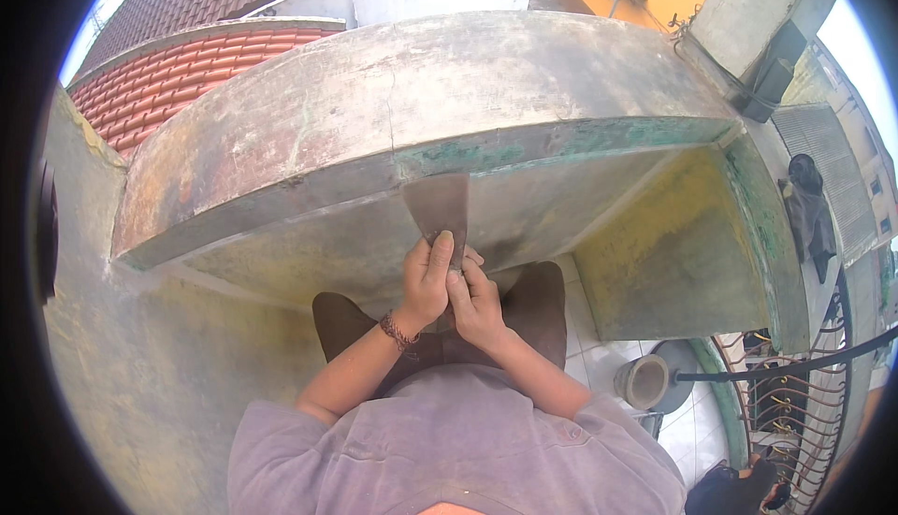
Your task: The person kneels on a tiled balcony and uses a metal scraper to remove old paint and surface material from a curved concrete wall. They repeatedly scrape the same section, occasionally pause to wipe the blade, and continue scraping along the wall's edge.
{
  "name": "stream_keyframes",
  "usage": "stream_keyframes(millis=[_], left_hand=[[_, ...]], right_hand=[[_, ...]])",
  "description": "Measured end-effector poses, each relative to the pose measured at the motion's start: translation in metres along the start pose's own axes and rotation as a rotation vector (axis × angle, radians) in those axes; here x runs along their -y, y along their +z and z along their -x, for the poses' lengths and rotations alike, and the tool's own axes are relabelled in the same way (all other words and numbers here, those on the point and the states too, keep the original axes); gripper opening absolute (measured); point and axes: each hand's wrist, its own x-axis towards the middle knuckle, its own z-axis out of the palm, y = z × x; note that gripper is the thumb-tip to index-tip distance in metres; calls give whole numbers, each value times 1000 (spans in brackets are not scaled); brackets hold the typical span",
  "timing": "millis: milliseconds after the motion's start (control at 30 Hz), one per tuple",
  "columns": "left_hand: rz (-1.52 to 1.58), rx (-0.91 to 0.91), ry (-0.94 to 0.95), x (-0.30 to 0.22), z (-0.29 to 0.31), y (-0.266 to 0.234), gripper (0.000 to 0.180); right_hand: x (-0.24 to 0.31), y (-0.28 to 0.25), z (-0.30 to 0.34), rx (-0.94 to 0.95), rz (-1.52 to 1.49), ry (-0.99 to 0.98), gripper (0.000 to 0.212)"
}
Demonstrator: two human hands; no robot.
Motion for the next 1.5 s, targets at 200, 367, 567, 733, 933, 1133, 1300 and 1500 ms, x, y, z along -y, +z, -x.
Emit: stream_keyframes(millis=[200,367,567,733,933,1133,1300,1500], left_hand=[[43,-2,12,-1,-4,-1,42],[155,43,-125,-14,-3,3,43],[681,177,-298,-36,-14,28,44],[982,242,-306,-38,-20,42,48],[1069,258,-286,-43,-24,52,49],[1160,252,-270,-57,-30,52,51],[1240,203,-240,-38,-32,49,52],[1224,268,-254,-51,-37,54,54]], right_hand=[[2,3,-9,-10,62,-67,28],[23,-16,-7,68,96,124,31],[118,-74,-12,197,334,-21,42],[185,-73,-23,143,719,-178,34],[225,-71,-37,229,967,-215,33],[248,-66,-60,353,1090,-273,34],[246,-52,-73,404,1200,-325,32],[262,-50,-69,378,1253,-252,32]])
